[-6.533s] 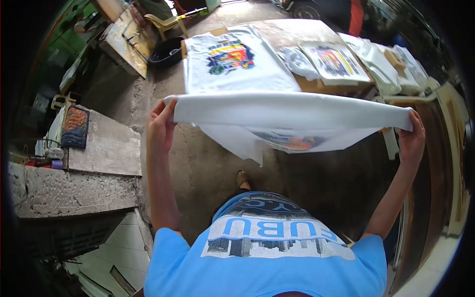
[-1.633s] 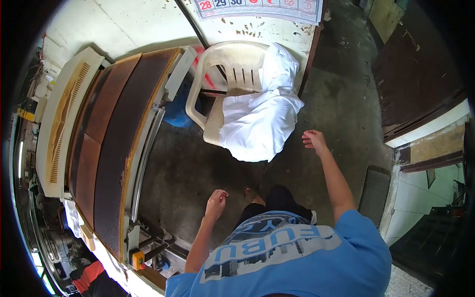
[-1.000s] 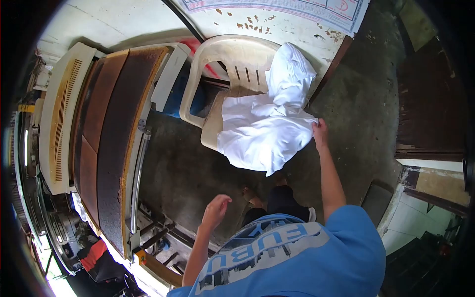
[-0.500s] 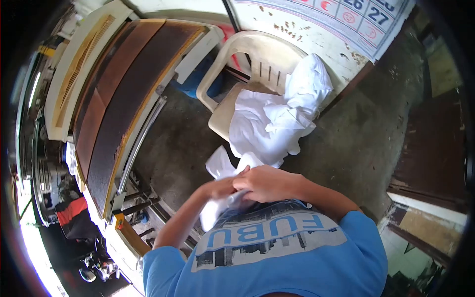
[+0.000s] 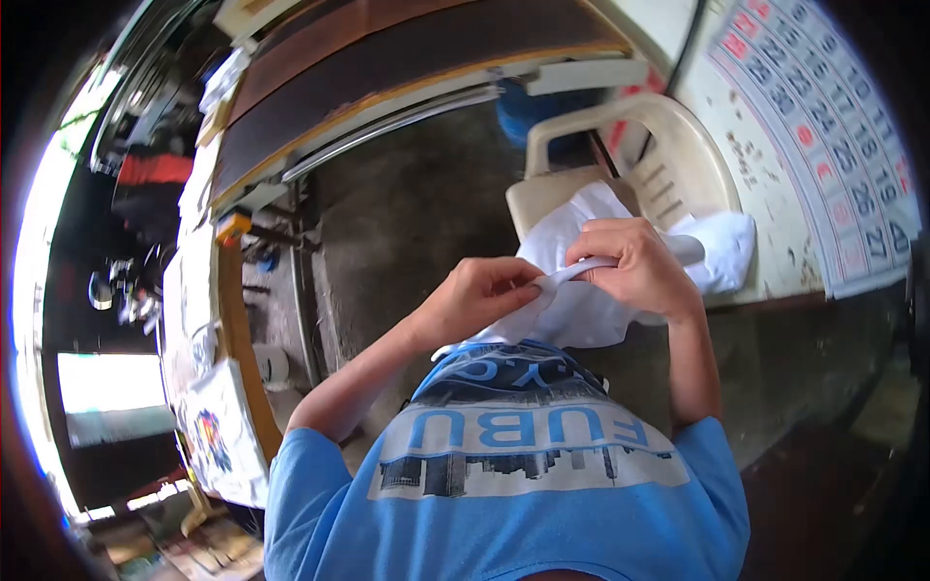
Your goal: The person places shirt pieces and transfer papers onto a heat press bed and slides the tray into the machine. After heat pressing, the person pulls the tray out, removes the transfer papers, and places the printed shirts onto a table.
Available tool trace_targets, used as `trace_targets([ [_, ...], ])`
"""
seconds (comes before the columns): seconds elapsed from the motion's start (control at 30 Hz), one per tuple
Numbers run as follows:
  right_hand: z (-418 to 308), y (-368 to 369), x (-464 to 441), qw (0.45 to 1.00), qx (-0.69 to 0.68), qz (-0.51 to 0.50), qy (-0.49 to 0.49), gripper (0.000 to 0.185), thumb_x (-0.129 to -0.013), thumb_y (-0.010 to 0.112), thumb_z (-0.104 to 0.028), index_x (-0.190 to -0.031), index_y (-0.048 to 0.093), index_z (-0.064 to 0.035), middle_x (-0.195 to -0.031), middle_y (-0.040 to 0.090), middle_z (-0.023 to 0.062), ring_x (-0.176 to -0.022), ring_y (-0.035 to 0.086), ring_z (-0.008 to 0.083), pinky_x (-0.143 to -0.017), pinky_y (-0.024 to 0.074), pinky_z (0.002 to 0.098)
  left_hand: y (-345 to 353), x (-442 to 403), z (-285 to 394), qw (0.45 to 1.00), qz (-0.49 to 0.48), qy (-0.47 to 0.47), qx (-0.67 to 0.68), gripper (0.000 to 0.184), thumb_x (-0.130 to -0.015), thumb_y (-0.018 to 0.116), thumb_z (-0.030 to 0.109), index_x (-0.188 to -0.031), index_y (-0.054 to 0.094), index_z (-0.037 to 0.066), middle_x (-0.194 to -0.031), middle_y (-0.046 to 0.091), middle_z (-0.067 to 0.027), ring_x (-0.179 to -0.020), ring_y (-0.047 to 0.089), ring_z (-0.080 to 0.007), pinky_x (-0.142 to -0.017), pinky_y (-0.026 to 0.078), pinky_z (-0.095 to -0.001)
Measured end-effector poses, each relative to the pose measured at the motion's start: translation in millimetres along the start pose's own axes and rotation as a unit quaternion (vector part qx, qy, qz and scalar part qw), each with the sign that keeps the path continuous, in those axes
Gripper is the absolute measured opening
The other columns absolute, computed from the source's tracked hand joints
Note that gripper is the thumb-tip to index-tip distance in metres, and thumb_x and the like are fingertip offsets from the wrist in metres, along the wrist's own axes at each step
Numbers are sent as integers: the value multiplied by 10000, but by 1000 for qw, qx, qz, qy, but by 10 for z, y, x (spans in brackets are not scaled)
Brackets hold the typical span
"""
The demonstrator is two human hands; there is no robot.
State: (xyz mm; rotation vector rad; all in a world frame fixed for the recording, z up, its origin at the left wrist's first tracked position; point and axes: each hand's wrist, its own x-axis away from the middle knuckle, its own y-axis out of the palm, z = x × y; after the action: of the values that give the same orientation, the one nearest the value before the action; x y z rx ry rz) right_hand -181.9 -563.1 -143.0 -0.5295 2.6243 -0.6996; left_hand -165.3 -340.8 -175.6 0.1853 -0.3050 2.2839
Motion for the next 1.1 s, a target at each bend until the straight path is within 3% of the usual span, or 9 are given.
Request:
trace_targets([
  [0.1, -71, 75, -217, 999, 34, -11, -42, 128, -601, 632, 53, -712, 595, 0, -628, 527, 63, -586, 508, 205, -532, 390, 291, -132, 77, 13, 995, 49, 1, 84, 179, -794, 632, 77, -941, 618, -25, -790, 617, -16, -730, 544, -50, -671, 442, -182],
  [0.2, -72, 130, -345, 992, 69, -6, -102, 140, -585, 636, 49, -705, 606, -17, -628, 520, 53, -618, 499, 201, -554, 391, 292, -198, 142, -10, 994, 2, -56, 95, 177, -720, 709, 93, -848, 635, -6, -702, 621, -14, -637, 560, -63, -610, 451, -193],
  [0.37, 15, 375, -409, 965, 169, 91, -177, 175, -570, 651, 12, -719, 630, -77, -652, 548, 5, -682, 516, 172, -671, 390, 293, -130, 100, -244, 983, 25, -52, 177, 196, -704, 734, 137, -802, 630, 3, -691, 614, -19, -617, 549, -67, -586, 443, -203],
  [0.5, 65, 531, -423, 954, 192, 164, -160, 200, -550, 666, 32, -717, 617, -66, -665, 550, 18, -697, 509, 201, -676, 394, 305, -89, 66, -270, 973, 70, -42, 218, 225, -723, 732, 207, -774, 628, 14, -668, 604, -16, -589, 534, -66, -555, 427, -199],
  [0.73, 76, 620, -588, 957, 206, 152, -134, 178, -579, 653, 25, -733, 612, -55, -725, 573, 40, -764, 527, 218, -699, 411, 324, -219, 37, -328, 954, 76, -44, 286, 210, -789, 664, 231, -818, 654, 23, -643, 591, -2, -554, 524, -56, -517, 445, -195],
  [0.9, -147, 790, -840, 968, 170, 182, -40, 153, -659, 656, -9, -803, 620, -42, -839, 585, 52, -892, 522, 254, -759, 423, 328, -491, 122, -455, 916, 84, -53, 389, 194, -807, 640, 237, -782, 629, 45, -703, 599, -17, -636, 572, -98, -592, 492, -253],
  [0.97, -196, 873, -892, 962, 184, 192, -65, 112, -710, 651, -40, -815, 617, -28, -820, 594, 61, -829, 553, 231, -700, 452, 322, -626, 137, -574, 906, 88, -46, 411, 187, -803, 643, 234, -759, 618, 54, -714, 595, -14, -649, 574, -102, -595, 496, -258],
  [1.03, -303, 1007, -889, 984, 9, 122, 129, 106, -750, 652, -87, -815, 611, -13, -771, 610, 74, -711, 585, 188, -614, 468, 300, -729, 153, -630, 886, 122, -37, 445, 191, -789, 665, 229, -746, 610, 50, -674, 581, -7, -581, 531, -70, -517, 444, -203],
  [1.1, -344, 1254, -933, 981, -68, 72, 168, 129, -772, 652, -111, -796, 598, 4, -662, 607, 76, -614, 591, 133, -537, 454, 253, -827, 197, -639, 882, 147, -29, 447, 195, -791, 663, 240, -740, 591, 66, -680, 585, -7, -581, 529, -62, -512, 439, -200],
])
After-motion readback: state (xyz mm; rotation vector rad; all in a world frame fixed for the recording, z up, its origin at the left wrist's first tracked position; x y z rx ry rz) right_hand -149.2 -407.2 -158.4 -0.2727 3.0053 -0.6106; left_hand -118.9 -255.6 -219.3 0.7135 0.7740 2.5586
